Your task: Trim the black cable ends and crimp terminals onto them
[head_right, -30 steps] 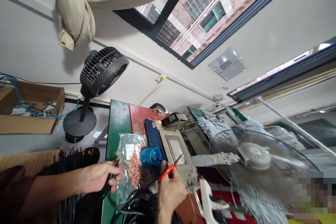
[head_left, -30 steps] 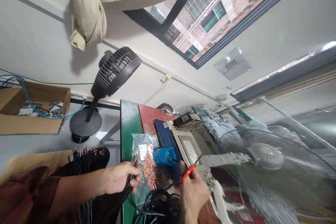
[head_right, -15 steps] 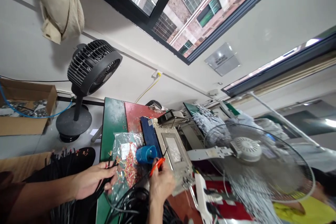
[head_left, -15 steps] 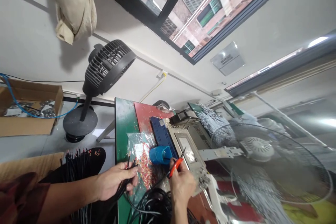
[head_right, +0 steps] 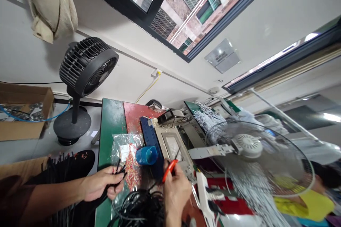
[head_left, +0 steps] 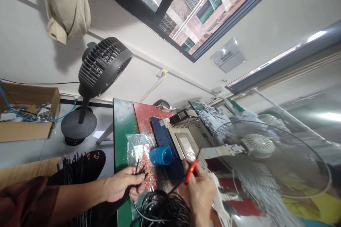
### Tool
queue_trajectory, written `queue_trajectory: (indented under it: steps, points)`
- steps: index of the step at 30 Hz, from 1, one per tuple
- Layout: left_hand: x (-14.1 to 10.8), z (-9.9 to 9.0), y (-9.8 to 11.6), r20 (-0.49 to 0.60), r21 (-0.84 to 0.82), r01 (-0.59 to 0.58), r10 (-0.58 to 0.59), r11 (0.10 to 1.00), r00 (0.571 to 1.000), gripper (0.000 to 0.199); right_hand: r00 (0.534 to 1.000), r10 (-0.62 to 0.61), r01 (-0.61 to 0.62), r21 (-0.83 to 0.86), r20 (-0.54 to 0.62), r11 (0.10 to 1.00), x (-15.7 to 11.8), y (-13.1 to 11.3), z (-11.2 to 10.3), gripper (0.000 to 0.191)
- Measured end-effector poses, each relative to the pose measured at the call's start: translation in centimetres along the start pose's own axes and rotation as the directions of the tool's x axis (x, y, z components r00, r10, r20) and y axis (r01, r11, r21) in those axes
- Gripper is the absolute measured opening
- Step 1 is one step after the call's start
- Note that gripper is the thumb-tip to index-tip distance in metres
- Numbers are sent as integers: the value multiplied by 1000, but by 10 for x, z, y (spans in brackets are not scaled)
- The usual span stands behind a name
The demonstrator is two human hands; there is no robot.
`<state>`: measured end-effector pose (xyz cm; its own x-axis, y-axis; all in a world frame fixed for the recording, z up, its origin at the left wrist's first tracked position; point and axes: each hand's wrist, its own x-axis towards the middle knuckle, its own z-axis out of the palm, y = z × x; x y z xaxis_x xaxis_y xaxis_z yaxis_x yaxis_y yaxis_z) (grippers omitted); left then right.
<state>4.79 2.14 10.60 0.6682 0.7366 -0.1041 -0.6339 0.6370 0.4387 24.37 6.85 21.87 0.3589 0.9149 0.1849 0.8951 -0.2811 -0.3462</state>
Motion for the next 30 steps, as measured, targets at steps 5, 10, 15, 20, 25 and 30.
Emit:
queue_trajectory:
  steps: [5, 10, 15, 20, 25, 30]
  points:
    - [10, -3, -1, 20, 73, -7, 5, 997, 1000, 36, 986, 61, -59, 13, -156, 998, 38, 19, -33, 50]
    - [16, -7, -3, -8, 168, 7, -5, 986, 1000, 40, 995, 50, -59, -106, -87, 993, 60, 29, -32, 48]
    - [18, -6, -1, -18, 215, 31, -28, 976, 999, 43, 998, 51, -54, -142, -28, 988, 65, 30, -24, 47]
    - [18, -4, 0, -42, 206, 33, -25, 978, 999, 44, 997, 73, -69, -181, 18, 981, 68, 29, -22, 46]
    - [18, -3, 0, -61, 225, 54, -41, 973, 997, 45, 997, 76, -69, -227, 23, 971, 67, 23, -21, 43]
    - [19, -3, 0, -67, 222, 76, -63, 972, 996, 45, 998, 53, -47, -249, 17, 967, 64, 17, -22, 38]
